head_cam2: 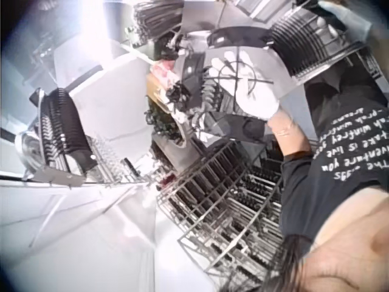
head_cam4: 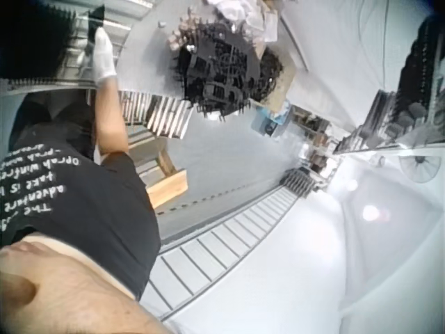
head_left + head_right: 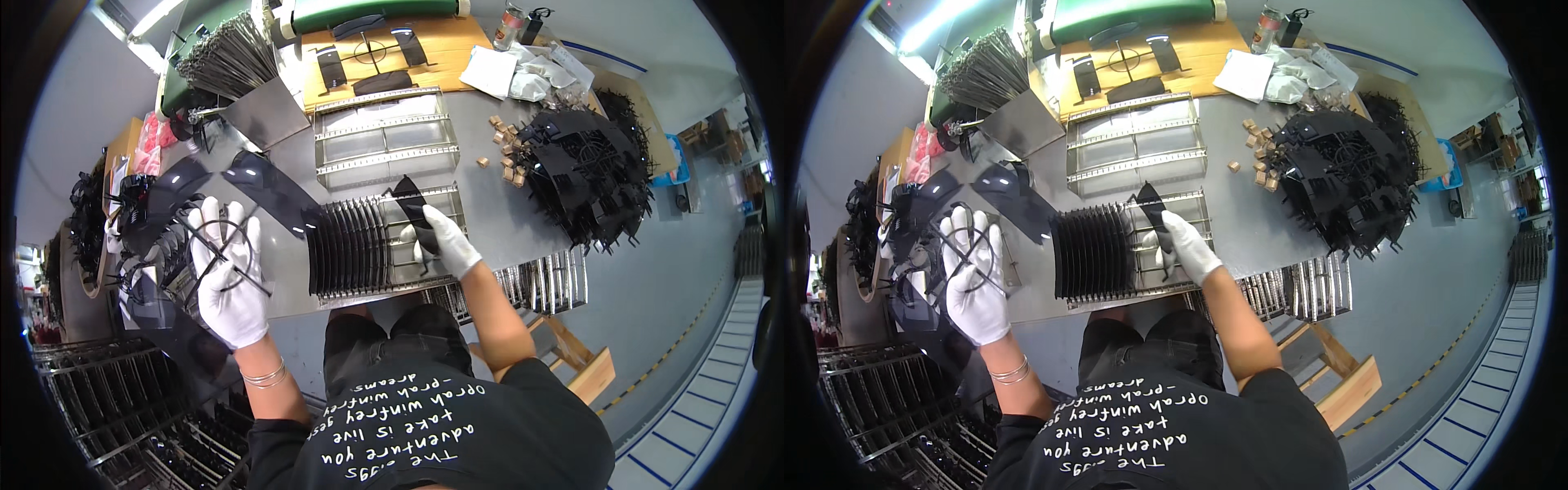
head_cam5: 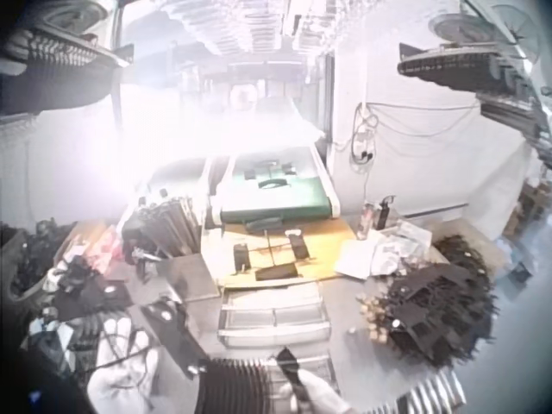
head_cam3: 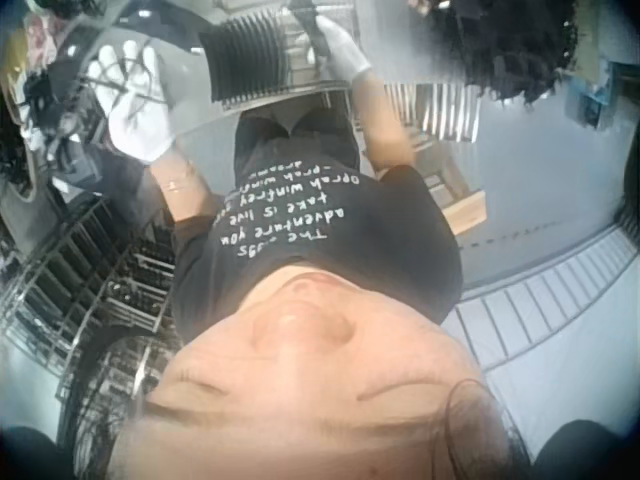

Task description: The person assembles sunglasses by attaching black plastic frames to metal arms and placing them into a metal rack. The person repeatedly picks up frames and arms, aligns them, and secures them together before arranging the completed units in the rack.

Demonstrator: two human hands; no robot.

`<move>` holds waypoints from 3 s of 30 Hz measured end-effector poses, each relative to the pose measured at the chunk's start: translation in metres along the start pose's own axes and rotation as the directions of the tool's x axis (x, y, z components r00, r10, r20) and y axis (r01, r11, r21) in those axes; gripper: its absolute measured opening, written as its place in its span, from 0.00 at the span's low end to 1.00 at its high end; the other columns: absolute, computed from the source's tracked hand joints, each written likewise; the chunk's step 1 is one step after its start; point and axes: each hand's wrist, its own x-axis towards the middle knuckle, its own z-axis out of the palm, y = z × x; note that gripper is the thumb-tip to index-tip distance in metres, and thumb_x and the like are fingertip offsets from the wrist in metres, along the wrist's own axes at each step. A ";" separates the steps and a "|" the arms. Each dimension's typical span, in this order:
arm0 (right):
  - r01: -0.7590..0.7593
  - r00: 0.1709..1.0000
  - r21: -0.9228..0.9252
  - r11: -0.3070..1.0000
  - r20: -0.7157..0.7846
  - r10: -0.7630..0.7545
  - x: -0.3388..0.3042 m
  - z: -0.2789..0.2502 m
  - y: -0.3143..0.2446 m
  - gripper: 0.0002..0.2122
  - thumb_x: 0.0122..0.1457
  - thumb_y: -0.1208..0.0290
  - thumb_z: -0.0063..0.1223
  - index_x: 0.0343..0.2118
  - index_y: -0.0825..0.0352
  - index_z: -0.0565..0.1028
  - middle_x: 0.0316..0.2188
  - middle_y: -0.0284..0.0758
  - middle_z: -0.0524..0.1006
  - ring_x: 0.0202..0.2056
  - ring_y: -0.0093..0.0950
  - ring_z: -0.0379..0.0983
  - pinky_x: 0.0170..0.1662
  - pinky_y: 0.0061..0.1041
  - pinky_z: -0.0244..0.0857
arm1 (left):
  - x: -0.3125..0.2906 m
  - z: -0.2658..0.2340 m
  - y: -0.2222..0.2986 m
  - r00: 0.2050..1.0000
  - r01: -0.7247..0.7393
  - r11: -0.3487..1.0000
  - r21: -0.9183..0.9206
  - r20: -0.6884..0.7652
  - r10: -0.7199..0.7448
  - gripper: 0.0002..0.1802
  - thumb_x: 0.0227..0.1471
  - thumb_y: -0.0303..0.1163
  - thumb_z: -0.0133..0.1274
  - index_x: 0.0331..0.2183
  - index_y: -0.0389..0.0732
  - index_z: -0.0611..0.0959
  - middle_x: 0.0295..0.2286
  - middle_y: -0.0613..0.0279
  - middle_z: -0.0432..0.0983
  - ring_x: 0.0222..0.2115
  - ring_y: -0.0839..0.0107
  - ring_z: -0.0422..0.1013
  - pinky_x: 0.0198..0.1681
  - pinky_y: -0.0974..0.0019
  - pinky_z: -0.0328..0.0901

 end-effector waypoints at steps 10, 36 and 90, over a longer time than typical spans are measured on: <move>0.089 0.987 -0.347 0.934 -0.093 -0.128 0.020 0.030 0.001 0.28 0.71 0.52 0.34 0.67 0.65 0.61 0.54 0.53 0.76 0.55 0.49 0.74 0.63 0.40 0.64 | -0.023 -0.004 0.008 0.984 -0.169 0.918 0.360 0.011 0.177 0.35 0.67 0.39 0.47 0.70 0.44 0.58 0.65 0.39 0.59 0.51 0.49 0.75 0.44 0.56 0.76; 0.366 0.926 -0.221 0.904 -0.007 -0.377 -0.044 -0.001 -0.029 0.25 0.65 0.60 0.52 0.61 0.69 0.69 0.34 0.34 0.78 0.30 0.22 0.75 0.34 0.21 0.72 | -0.010 0.013 0.030 0.985 0.156 0.977 0.147 0.044 -0.164 0.29 0.63 0.37 0.48 0.61 0.34 0.68 0.51 0.45 0.68 0.44 0.57 0.70 0.40 0.59 0.69; 0.311 0.814 -0.929 0.201 0.151 -0.561 -0.030 0.055 -0.040 0.39 0.57 0.52 0.66 0.66 0.66 0.61 0.54 0.51 0.72 0.52 0.48 0.74 0.56 0.39 0.70 | -0.005 -0.013 0.004 0.575 0.743 0.571 0.349 0.104 -0.811 0.26 0.68 0.40 0.48 0.56 0.28 0.72 0.35 0.50 0.77 0.27 0.68 0.75 0.28 0.72 0.73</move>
